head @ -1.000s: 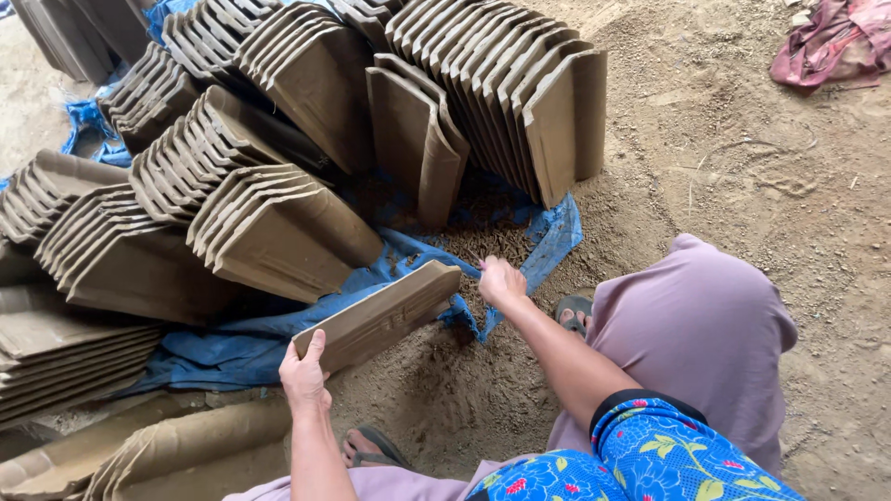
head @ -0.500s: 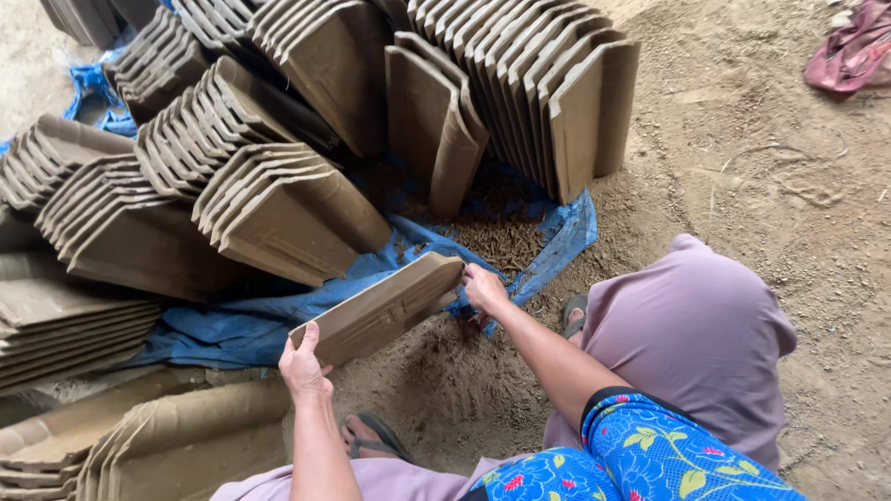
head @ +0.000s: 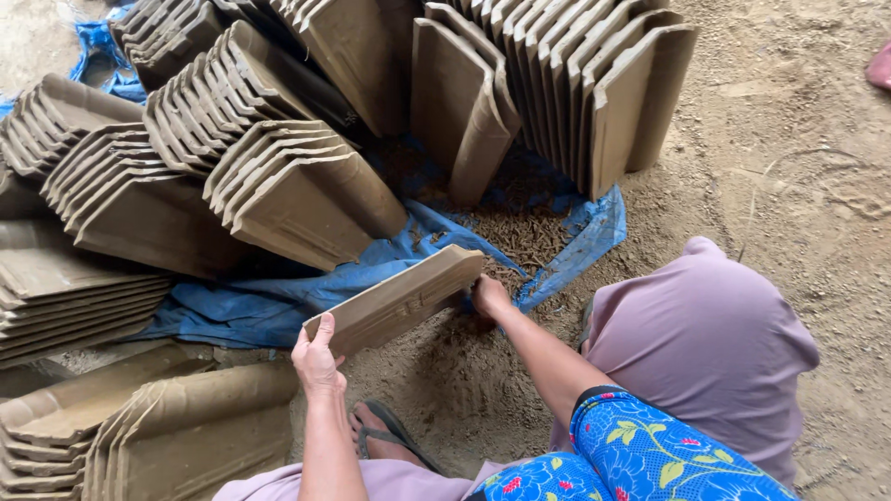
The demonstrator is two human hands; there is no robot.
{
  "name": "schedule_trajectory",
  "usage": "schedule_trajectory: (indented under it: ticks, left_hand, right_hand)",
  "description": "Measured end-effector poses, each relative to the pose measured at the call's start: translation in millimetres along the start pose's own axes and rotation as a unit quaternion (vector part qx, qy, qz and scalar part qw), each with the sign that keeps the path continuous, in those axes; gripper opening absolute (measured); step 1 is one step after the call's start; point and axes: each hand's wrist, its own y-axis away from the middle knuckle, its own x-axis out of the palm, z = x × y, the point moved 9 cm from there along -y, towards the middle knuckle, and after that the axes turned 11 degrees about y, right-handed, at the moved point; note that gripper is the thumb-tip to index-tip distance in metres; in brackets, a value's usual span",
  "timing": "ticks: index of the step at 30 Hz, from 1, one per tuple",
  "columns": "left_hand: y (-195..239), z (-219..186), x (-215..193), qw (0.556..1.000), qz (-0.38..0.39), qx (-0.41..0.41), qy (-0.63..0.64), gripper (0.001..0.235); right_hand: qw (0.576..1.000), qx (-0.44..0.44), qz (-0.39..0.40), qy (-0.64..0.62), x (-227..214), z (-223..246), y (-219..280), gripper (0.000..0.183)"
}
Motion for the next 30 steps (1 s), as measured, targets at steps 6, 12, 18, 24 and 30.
schedule_trajectory:
  ticks: [6,12,18,24,30]
  left_hand:
    - [21.3,-19.8,7.4,1.000,-0.013,-0.007,-0.012,0.028]
    - [15.6,-18.1,9.6,1.000,-0.012,-0.011,-0.020,0.031]
    - [4.7,-14.5,22.1,0.999,0.021,0.024,-0.011,0.025]
    - [14.7,-16.0,40.9,0.995,0.065,0.059,-0.046,0.033]
    - [51.1,-41.1,67.0,0.984,0.068,0.075,-0.146,0.031]
  right_hand:
    - [0.850,-0.042,0.337,0.402,71.5,-8.5,-9.0,0.065]
    - [0.962,0.136,0.196,0.132,2.8,20.3,60.1,0.052]
    - [0.898,-0.064,0.234,0.366,19.8,1.9,81.1,0.047]
    - [0.975,0.080,-0.196,-0.068,-172.4,16.4,75.4,0.045]
    - [0.939,-0.249,-0.075,0.226,-190.0,232.5,234.3,0.024]
